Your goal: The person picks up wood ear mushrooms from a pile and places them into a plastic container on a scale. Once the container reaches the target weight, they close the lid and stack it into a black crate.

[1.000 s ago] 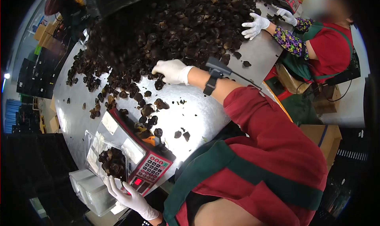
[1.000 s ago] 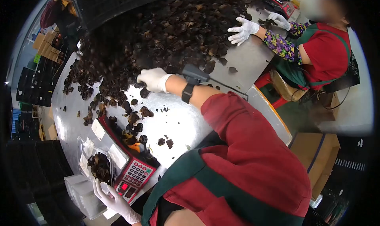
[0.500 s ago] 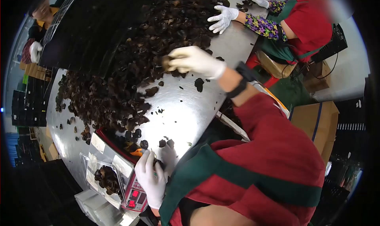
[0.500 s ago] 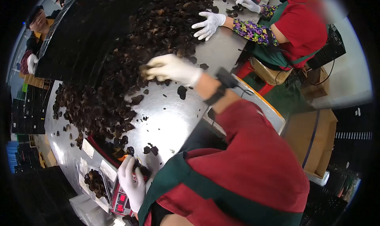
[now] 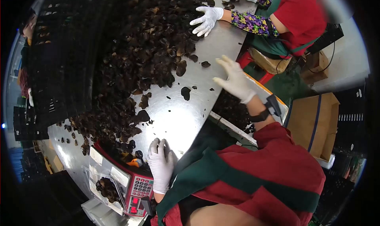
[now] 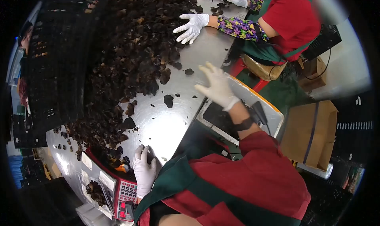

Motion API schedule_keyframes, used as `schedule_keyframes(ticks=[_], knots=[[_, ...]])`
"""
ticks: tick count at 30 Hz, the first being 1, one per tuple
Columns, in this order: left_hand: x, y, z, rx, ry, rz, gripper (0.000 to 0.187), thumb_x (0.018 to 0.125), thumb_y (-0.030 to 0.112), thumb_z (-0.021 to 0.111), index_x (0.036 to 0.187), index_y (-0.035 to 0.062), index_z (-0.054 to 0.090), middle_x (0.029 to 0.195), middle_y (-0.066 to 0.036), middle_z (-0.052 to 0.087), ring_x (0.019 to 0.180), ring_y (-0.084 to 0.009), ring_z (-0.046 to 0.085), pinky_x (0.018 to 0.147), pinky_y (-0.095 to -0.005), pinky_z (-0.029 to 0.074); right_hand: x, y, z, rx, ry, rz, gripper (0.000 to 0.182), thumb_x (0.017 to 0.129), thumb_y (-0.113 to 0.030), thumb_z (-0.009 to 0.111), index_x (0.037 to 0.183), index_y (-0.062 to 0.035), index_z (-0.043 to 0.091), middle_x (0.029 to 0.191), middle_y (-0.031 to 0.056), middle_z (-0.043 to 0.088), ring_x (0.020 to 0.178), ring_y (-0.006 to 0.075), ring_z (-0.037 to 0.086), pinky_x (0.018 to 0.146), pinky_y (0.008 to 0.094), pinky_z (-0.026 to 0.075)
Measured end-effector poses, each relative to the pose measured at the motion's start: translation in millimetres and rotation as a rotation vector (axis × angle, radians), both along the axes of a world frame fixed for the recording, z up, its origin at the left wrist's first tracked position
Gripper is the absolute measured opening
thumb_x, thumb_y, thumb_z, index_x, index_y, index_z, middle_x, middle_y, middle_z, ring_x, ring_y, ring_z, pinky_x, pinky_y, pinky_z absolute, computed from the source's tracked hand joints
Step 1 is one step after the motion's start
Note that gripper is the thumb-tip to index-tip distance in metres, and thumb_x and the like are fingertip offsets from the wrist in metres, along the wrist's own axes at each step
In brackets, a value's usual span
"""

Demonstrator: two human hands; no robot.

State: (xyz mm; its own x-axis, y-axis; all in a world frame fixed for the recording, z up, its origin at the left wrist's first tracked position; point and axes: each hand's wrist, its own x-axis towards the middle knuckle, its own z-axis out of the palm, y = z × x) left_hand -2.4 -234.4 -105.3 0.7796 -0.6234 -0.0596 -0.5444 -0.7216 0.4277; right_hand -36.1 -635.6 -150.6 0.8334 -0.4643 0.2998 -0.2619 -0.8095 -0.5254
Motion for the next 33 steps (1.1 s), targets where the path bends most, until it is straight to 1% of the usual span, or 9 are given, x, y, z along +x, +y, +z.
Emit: schedule_keyframes(ticks=[4,6,7,10,15,20,23,27,33], knots=[[-5,1,-12,-0.034,-0.055,0.055,0.055,0.083,0.009,0.069,0.135,0.0059,0.053,0.14,-0.019,0.049,0.133,-0.0379,0.043,0.109,-0.0487,0.036,68,62,2,-0.052,0.025,0.182,0.079,0.077,-0.045,0.077,0.142,-0.01,0.05,0.148,0.0285,0.041,0.138,0.043,0.038,0.113,0.05,0.033],[-9,-1,-18,-0.11,-0.056,0.118,0.049,0.085,0.004,0.065,0.133,0.0046,0.056,0.138,-0.019,0.051,0.13,-0.0376,0.046,0.108,-0.0475,0.038,98,87,-10,-0.003,-0.031,0.336,0.082,0.077,-0.044,0.078,0.145,-0.0095,0.047,0.151,0.0281,0.037,0.141,0.0429,0.034,0.117,0.0502,0.03],[-10,-2,-20,-0.109,-0.063,0.136,0.049,0.085,0.004,0.065,0.133,0.0046,0.056,0.138,-0.019,0.051,0.13,-0.0376,0.046,0.108,-0.0475,0.038,109,99,-2,0.077,-0.012,0.387,0.078,0.079,-0.036,0.078,0.146,-0.0093,0.046,0.155,0.0253,0.032,0.144,0.0431,0.031,0.119,0.0494,0.028],[-9,-4,-26,-0.218,-0.062,0.219,0.044,0.086,-0.003,0.061,0.129,0.0027,0.059,0.135,-0.019,0.053,0.126,-0.037,0.05,0.105,-0.045,0.042,143,111,-6,0.091,0.008,0.461,0.074,0.082,-0.029,0.076,0.146,-0.0088,0.045,0.156,0.0236,0.031,0.145,0.0419,0.03,0.12,0.048,0.029],[-6,-7,-43,-0.374,-0.189,0.318,0.035,0.083,-0.008,0.06,0.116,0.0034,0.066,0.12,-0.016,0.061,0.114,-0.034,0.057,0.098,-0.0419,0.045,165,105,-5,0.072,-0.063,0.389,0.047,0.087,-0.027,0.07,0.132,-0.0128,0.061,0.144,0.0112,0.051,0.135,0.0322,0.043,0.112,0.0448,0.038],[-4,-8,-41,-0.374,-0.215,0.366,0.038,0.079,-0.008,0.06,0.113,0.0062,0.067,0.117,-0.013,0.063,0.11,-0.0323,0.058,0.096,-0.0407,0.043,160,99,-9,0.091,-0.156,0.428,0.04,0.087,-0.024,0.071,0.124,-0.0101,0.066,0.138,0.0134,0.056,0.13,0.0342,0.047,0.109,0.0438,0.039],[-2,-6,-46,-0.412,-0.178,0.365,0.042,0.076,-0.006,0.061,0.115,0.0088,0.067,0.116,-0.012,0.064,0.109,-0.0321,0.058,0.096,-0.0414,0.042,162,95,-5,0.068,-0.383,0.258,0.038,0.085,-0.023,0.072,0.122,-0.0136,0.067,0.135,0.0099,0.057,0.121,0.0317,0.052,0.101,0.0452,0.042],[-1,-5,-46,-0.402,-0.2,0.351,0.044,0.075,-0.006,0.06,0.115,0.0105,0.066,0.115,-0.011,0.064,0.108,-0.0316,0.058,0.096,-0.042,0.041,166,84,-10,0.061,-0.433,0.083,0.054,0.088,-0.024,0.07,0.137,-0.0094,0.055,0.145,0.0156,0.048,0.128,0.0368,0.046,0.108,0.0479,0.037],[0,-6,-42,-0.404,-0.217,0.344,0.042,0.076,-0.006,0.06,0.114,0.0099,0.067,0.114,-0.012,0.064,0.108,-0.032,0.059,0.095,-0.042,0.042,172,83,-18,0.143,-0.4,0.119,0.05,0.097,-0.023,0.06,0.144,-0.0087,0.049,0.149,0.0167,0.045,0.133,0.0369,0.044,0.113,0.0458,0.035]])
